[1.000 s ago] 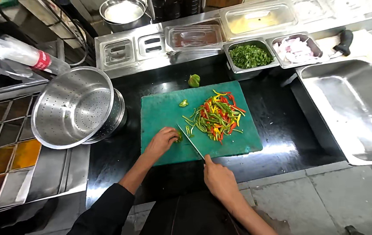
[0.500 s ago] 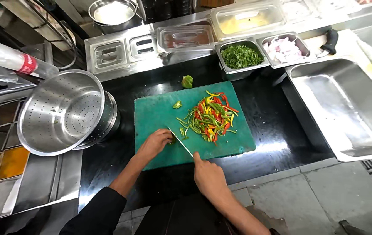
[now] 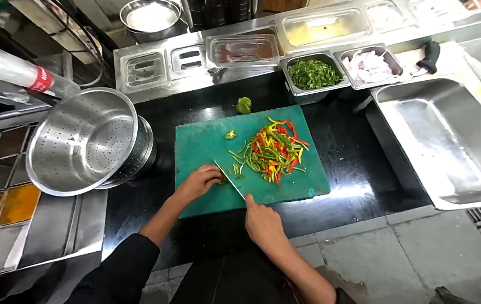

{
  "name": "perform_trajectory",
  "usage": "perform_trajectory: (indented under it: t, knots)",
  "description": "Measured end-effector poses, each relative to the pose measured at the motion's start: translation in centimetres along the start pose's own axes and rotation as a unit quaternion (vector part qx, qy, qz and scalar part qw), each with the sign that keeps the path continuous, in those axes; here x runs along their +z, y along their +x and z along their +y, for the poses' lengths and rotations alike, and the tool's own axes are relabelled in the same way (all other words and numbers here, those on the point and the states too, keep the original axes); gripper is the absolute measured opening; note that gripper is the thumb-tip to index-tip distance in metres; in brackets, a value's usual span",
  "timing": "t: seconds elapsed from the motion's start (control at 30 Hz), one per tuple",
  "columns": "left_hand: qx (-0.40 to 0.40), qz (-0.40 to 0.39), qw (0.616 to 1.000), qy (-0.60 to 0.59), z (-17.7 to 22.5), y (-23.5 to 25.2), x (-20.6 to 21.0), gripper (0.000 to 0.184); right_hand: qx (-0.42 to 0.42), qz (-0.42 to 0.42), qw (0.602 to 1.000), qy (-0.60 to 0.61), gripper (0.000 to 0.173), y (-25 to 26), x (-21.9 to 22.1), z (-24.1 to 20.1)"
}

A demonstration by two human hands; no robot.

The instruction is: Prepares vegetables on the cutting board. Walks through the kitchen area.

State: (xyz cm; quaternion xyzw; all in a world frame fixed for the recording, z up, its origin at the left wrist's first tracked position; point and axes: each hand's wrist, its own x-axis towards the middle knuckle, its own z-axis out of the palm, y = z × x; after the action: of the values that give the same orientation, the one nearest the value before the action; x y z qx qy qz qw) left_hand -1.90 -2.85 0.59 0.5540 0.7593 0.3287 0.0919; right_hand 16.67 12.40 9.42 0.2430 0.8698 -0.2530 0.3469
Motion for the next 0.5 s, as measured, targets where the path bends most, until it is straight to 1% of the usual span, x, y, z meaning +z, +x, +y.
perform_trajectory:
  t: [0.13, 0.27, 0.43, 0.5]
  knots:
    - [0.011, 0.021, 1.000, -0.003, -0.1, -0.1, 0.0, 0.008, -0.004, -0.005, 1.000, -0.006, 0.037, -1.3, -0.6, -0.4]
    - [0.007, 0.022, 1.000, -0.015, -0.2, -0.2, 0.3, 0.010, -0.001, -0.001, 1.000, -0.002, 0.036, 0.4, 0.1, -0.7]
    - [0.008, 0.051, 0.999, 0.013, -0.2, -0.6, 0.6, 0.007, -0.009, -0.013, 1.000, 0.002, 0.038, -1.1, -0.2, -0.6]
    - [0.002, 0.059, 0.998, 0.006, -0.3, -0.8, 0.9, 0.009, 0.001, -0.013, 1.000, 0.004, 0.038, -0.5, 0.5, -0.8]
